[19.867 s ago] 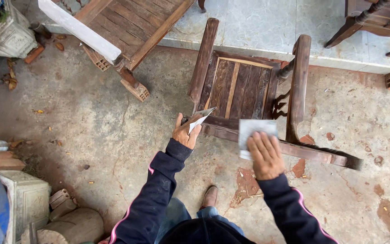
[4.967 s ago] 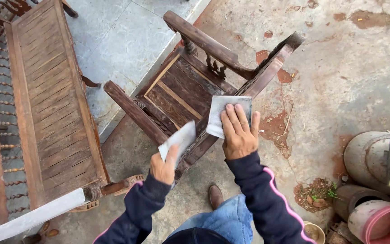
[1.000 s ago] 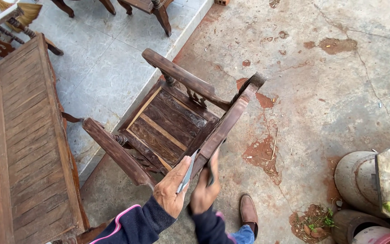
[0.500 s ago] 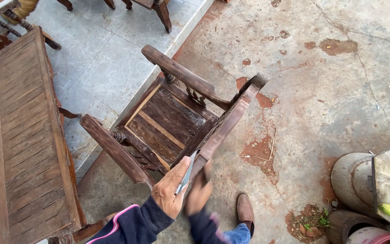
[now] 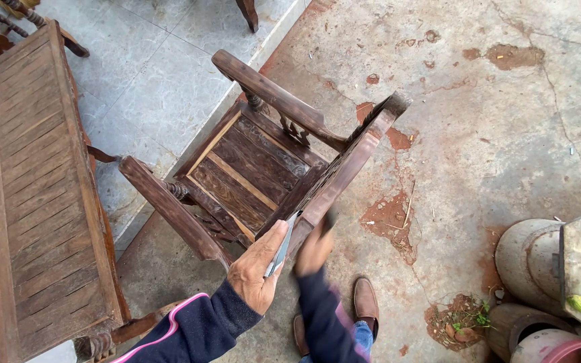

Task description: The recorder is sanding down various parts of a wooden chair using pieces of sandpaper.

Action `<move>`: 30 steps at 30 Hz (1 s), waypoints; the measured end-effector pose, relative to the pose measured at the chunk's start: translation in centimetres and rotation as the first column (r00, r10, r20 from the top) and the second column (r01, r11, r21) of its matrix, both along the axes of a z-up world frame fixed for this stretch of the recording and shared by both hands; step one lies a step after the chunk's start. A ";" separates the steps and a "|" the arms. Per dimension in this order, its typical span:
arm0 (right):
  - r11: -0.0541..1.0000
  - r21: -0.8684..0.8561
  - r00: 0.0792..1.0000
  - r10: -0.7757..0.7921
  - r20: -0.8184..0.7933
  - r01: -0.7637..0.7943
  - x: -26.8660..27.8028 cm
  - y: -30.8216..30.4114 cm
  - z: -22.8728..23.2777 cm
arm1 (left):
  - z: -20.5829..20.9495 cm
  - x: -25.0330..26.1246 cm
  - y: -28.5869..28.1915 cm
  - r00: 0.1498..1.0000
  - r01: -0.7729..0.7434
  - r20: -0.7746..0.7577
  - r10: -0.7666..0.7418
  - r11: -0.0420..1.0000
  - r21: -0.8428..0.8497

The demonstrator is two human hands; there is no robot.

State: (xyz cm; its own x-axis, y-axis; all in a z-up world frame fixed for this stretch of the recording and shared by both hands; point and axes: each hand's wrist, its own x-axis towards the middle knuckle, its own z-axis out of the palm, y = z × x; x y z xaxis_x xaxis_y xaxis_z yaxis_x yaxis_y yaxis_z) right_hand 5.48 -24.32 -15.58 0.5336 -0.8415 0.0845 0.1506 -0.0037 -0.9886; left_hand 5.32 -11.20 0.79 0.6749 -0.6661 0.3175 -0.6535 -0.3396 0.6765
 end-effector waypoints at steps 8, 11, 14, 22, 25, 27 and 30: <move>0.999 -0.034 1.000 -0.002 0.031 0.003 0.1 1.9 -5.3 | 0.6 0.2 0.1 1.000 0.003 0.010 -0.003 1.000 -0.001; 0.992 -0.124 0.994 -0.017 0.111 0.031 3.1 -3.3 -3.6 | 0.8 -0.1 -0.1 1.000 -0.003 0.002 0.003 1.000 -0.014; 0.998 -0.046 0.979 0.044 0.197 -0.036 1.3 -1.0 -1.2 | 0.7 -0.3 0.0 1.000 0.001 0.001 -0.001 1.000 -0.022; 0.998 -0.013 0.992 0.064 0.109 -0.063 -3.3 5.2 2.7 | 0.0 0.3 0.2 0.999 0.032 0.022 -0.031 0.999 -0.035; 0.987 -0.140 0.996 -0.082 -0.041 0.076 1.2 -3.4 1.3 | 0.1 0.1 0.1 0.999 0.020 0.026 -0.019 0.999 -0.042; 0.990 -0.096 0.992 -0.095 0.078 0.103 3.0 -6.4 6.0 | 0.0 0.1 -0.1 1.000 0.016 0.016 -0.015 0.999 -0.049; 0.997 -0.034 0.995 -0.059 0.085 0.063 -0.4 -1.1 6.9 | 0.0 0.0 -0.2 1.000 -0.005 0.022 0.006 0.999 -0.051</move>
State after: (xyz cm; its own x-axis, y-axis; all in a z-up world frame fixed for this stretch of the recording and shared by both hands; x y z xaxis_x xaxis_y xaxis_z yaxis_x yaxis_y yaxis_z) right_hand 5.12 -25.42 -8.66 0.4711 -0.8677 0.1584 0.2315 -0.0516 -0.9715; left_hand 5.36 -11.37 0.76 0.6710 -0.6450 0.3657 -0.6666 -0.3089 0.6783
